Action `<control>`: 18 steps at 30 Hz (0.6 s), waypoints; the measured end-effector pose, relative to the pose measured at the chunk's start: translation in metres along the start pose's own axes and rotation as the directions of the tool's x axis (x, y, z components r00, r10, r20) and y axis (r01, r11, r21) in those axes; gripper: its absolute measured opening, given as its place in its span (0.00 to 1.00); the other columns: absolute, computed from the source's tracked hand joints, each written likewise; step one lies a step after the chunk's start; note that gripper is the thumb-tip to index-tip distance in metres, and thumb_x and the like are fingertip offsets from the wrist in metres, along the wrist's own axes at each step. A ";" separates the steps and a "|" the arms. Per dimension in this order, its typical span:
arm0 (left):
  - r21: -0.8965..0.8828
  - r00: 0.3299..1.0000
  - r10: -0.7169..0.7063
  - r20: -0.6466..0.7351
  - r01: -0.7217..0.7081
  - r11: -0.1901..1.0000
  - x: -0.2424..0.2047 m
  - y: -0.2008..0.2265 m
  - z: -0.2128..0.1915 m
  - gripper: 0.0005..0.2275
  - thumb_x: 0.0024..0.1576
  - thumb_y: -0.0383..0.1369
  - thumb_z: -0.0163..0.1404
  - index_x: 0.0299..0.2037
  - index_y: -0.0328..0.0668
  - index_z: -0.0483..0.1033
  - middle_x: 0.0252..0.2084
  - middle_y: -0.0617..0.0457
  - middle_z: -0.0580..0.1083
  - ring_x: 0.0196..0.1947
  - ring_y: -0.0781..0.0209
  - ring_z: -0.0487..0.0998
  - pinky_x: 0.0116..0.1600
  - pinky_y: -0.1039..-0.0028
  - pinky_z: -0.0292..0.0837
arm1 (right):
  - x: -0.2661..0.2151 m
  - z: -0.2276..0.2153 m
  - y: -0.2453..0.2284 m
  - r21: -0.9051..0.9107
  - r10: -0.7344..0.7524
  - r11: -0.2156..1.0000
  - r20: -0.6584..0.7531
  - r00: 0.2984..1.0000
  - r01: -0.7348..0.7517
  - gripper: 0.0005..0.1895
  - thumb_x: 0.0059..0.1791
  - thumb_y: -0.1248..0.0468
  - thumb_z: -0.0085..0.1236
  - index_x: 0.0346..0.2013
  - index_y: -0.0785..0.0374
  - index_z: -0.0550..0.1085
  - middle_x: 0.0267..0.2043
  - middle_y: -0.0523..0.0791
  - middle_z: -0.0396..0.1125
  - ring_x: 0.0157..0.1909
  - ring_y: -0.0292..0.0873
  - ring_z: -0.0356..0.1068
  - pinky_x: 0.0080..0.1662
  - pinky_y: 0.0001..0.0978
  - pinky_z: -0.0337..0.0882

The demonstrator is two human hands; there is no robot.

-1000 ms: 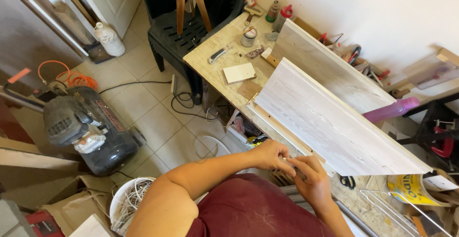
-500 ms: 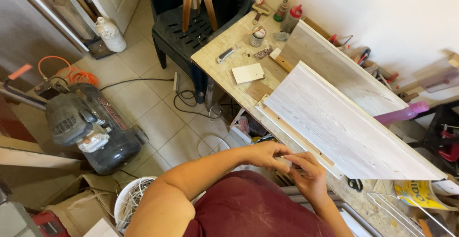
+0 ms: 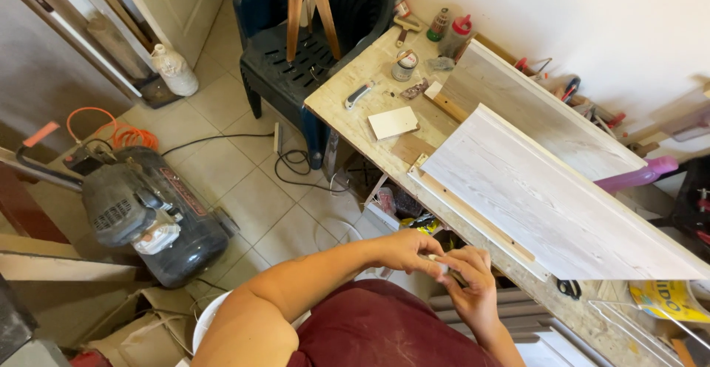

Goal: The person unrolls a roll of tape, tears a piece of tape, and applies the tape to the edge of a wooden board.

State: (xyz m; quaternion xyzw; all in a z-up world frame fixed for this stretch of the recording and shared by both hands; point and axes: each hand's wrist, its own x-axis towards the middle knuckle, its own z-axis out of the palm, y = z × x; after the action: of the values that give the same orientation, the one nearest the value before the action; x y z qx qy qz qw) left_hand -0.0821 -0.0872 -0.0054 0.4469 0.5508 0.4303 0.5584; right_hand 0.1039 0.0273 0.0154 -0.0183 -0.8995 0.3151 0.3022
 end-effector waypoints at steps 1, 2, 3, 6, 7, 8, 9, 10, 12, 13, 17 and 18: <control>-0.004 1.000 0.001 0.001 -0.001 1.000 -0.002 0.004 0.005 0.15 0.51 0.45 0.62 0.44 0.51 0.82 0.34 0.59 0.71 0.31 0.67 0.67 0.30 0.76 0.68 | -0.004 0.000 0.000 -0.002 0.001 1.000 0.003 1.000 -0.001 0.10 0.51 0.56 0.62 0.45 0.56 0.81 0.43 0.40 0.74 0.46 0.43 0.69 0.56 0.37 0.61; 0.124 0.991 -0.056 -0.119 0.071 0.990 -0.005 0.009 0.010 0.16 0.44 0.48 0.63 0.36 0.52 0.80 0.31 0.61 0.70 0.31 0.67 0.67 0.33 0.75 0.63 | -0.008 -0.001 -0.001 -0.069 -0.021 0.997 0.016 1.000 0.023 0.12 0.50 0.60 0.66 0.46 0.57 0.80 0.46 0.42 0.74 0.49 0.45 0.69 0.57 0.40 0.63; 0.243 0.964 -0.092 -0.249 0.154 0.958 -0.004 0.015 0.013 0.17 0.36 0.51 0.63 0.27 0.54 0.78 0.28 0.63 0.70 0.31 0.67 0.67 0.35 0.73 0.59 | -0.009 -0.003 0.001 -0.135 -0.052 0.989 0.030 0.998 0.056 0.14 0.48 0.63 0.69 0.48 0.58 0.80 0.49 0.44 0.73 0.51 0.48 0.69 0.58 0.42 0.64; 0.267 0.958 -0.102 -0.267 0.175 0.948 -0.008 0.013 0.031 0.23 0.33 0.59 0.65 0.26 0.53 0.75 0.26 0.62 0.70 0.29 0.67 0.67 0.34 0.74 0.60 | -0.023 -0.006 -0.001 -0.207 -0.109 0.972 0.015 0.994 0.110 0.08 0.51 0.63 0.63 0.45 0.57 0.81 0.42 0.42 0.75 0.44 0.48 0.69 0.51 0.41 0.69; 0.271 0.957 -0.090 -0.277 0.168 0.948 -0.009 0.012 0.035 0.23 0.33 0.59 0.65 0.26 0.53 0.75 0.26 0.62 0.70 0.29 0.67 0.67 0.34 0.74 0.60 | -0.025 -0.010 -0.001 -0.210 -0.124 0.970 0.015 0.992 0.125 0.08 0.51 0.63 0.63 0.45 0.57 0.81 0.42 0.42 0.75 0.44 0.48 0.69 0.51 0.41 0.69; 0.137 0.994 -0.047 -0.098 0.060 0.989 -0.010 0.011 0.038 0.22 0.43 0.50 0.62 0.42 0.48 0.75 0.35 0.59 0.70 0.35 0.65 0.69 0.34 0.74 0.67 | -0.028 -0.013 -0.002 -0.085 -0.063 0.994 0.002 0.998 0.063 0.09 0.51 0.62 0.63 0.45 0.57 0.82 0.43 0.41 0.76 0.45 0.47 0.69 0.51 0.38 0.69; -0.021 0.996 0.023 0.082 -0.021 1.000 -0.012 0.010 0.044 0.23 0.53 0.41 0.60 0.58 0.44 0.75 0.43 0.55 0.71 0.40 0.64 0.71 0.33 0.74 0.73 | -0.033 -0.018 -0.004 0.043 0.006 0.999 0.001 1.000 -0.006 0.09 0.51 0.60 0.62 0.45 0.57 0.82 0.44 0.41 0.78 0.45 0.46 0.68 0.50 0.36 0.69; -0.020 0.997 0.030 0.076 -0.028 0.999 -0.007 0.004 0.047 0.23 0.53 0.41 0.60 0.58 0.44 0.75 0.43 0.55 0.71 0.40 0.64 0.71 0.33 0.74 0.73 | -0.036 -0.020 -0.003 0.040 -0.002 0.999 0.004 1.000 0.002 0.09 0.51 0.60 0.62 0.45 0.57 0.82 0.44 0.41 0.78 0.45 0.46 0.68 0.50 0.36 0.69; -0.061 0.996 0.091 0.012 -0.090 0.994 0.001 -0.011 0.063 0.17 0.52 0.39 0.64 0.50 0.44 0.79 0.37 0.58 0.73 0.32 0.69 0.70 0.31 0.78 0.72 | -0.051 -0.027 -0.002 0.177 0.028 0.984 -0.025 0.999 -0.023 0.12 0.48 0.63 0.68 0.47 0.52 0.83 0.46 0.38 0.79 0.54 0.45 0.67 0.59 0.39 0.65; -0.055 0.996 0.092 0.009 -0.091 0.994 0.000 -0.007 0.072 0.17 0.52 0.39 0.64 0.50 0.44 0.79 0.37 0.58 0.73 0.32 0.69 0.70 0.31 0.78 0.72 | -0.058 -0.034 -0.002 0.178 0.023 0.984 -0.028 0.999 -0.017 0.12 0.48 0.63 0.68 0.47 0.52 0.83 0.46 0.38 0.79 0.54 0.45 0.67 0.59 0.39 0.65; 0.360 0.981 -0.080 -0.175 0.139 0.922 -0.017 0.036 0.109 0.22 0.37 0.57 0.62 0.30 0.52 0.75 0.27 0.60 0.69 0.30 0.65 0.67 0.34 0.71 0.58 | -0.086 -0.055 -0.008 -0.101 -0.069 0.992 0.032 0.997 0.072 0.15 0.45 0.63 0.71 0.47 0.53 0.82 0.48 0.43 0.73 0.50 0.46 0.68 0.54 0.40 0.65; 0.390 0.955 -0.191 -0.228 0.269 0.881 -0.026 0.053 0.123 0.24 0.31 0.57 0.63 0.29 0.51 0.75 0.28 0.59 0.71 0.30 0.63 0.67 0.32 0.70 0.59 | -0.095 -0.061 -0.013 -0.104 -0.093 0.990 0.064 0.994 0.100 0.16 0.44 0.64 0.72 0.46 0.54 0.82 0.43 0.43 0.74 0.43 0.46 0.68 0.49 0.38 0.69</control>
State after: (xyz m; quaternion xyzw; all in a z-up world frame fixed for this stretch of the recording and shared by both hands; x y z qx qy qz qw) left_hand 0.0404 -0.1033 0.0515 0.4454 0.7280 0.2724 0.4443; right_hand 0.2178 0.0294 0.0103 0.0184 -0.9235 0.2517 0.2888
